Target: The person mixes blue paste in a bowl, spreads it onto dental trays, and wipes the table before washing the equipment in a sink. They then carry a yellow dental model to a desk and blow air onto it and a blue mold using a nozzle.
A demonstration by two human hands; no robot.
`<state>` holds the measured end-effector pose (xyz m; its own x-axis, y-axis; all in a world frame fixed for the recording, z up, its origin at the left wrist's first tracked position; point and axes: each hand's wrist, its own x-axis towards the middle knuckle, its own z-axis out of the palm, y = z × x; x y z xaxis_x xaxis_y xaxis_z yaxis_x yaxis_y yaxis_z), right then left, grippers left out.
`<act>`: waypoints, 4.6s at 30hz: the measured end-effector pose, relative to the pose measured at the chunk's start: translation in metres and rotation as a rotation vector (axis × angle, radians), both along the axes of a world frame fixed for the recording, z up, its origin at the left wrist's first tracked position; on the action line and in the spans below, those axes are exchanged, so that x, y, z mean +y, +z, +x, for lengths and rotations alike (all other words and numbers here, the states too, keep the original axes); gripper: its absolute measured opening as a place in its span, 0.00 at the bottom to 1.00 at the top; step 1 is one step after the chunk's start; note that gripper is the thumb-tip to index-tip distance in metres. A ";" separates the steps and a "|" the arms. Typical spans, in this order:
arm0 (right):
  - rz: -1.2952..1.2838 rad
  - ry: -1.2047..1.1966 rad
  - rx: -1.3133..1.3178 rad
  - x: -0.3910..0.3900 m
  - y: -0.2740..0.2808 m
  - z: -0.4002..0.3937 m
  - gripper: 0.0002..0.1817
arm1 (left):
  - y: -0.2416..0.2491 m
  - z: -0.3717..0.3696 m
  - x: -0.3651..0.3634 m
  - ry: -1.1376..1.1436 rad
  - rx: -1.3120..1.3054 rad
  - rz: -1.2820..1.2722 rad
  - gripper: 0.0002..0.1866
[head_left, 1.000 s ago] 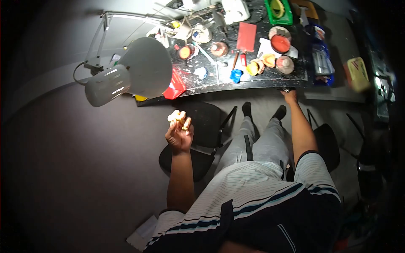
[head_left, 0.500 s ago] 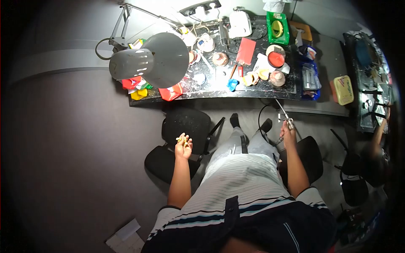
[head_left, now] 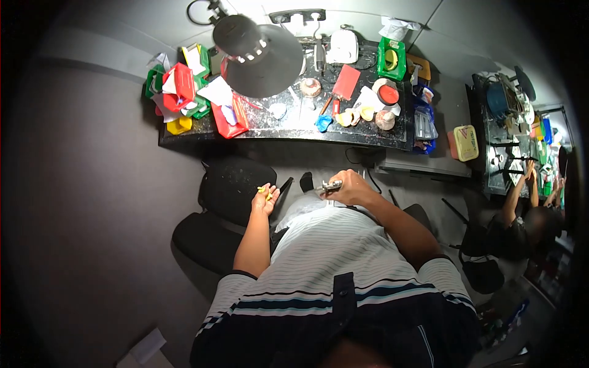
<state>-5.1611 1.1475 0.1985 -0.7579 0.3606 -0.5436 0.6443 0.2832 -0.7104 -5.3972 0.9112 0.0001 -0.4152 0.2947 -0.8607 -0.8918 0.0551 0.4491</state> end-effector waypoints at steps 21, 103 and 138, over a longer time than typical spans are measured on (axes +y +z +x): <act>0.101 -0.013 -0.049 -0.013 -0.007 -0.051 0.16 | 0.051 0.027 0.006 -0.627 0.508 -0.026 0.09; 0.219 -0.213 0.202 -0.082 0.019 -0.124 0.15 | 0.092 -0.072 0.023 -0.708 1.593 0.121 0.13; 0.221 -0.174 0.215 -0.072 0.020 -0.121 0.16 | 0.096 -0.070 0.028 -0.687 1.538 0.120 0.13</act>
<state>-5.2821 1.0754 0.2181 -0.7636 0.5853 -0.2726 0.5384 0.3441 -0.7692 -5.4673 0.9388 0.0960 -0.5635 0.7936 0.2294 0.5176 0.1227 0.8468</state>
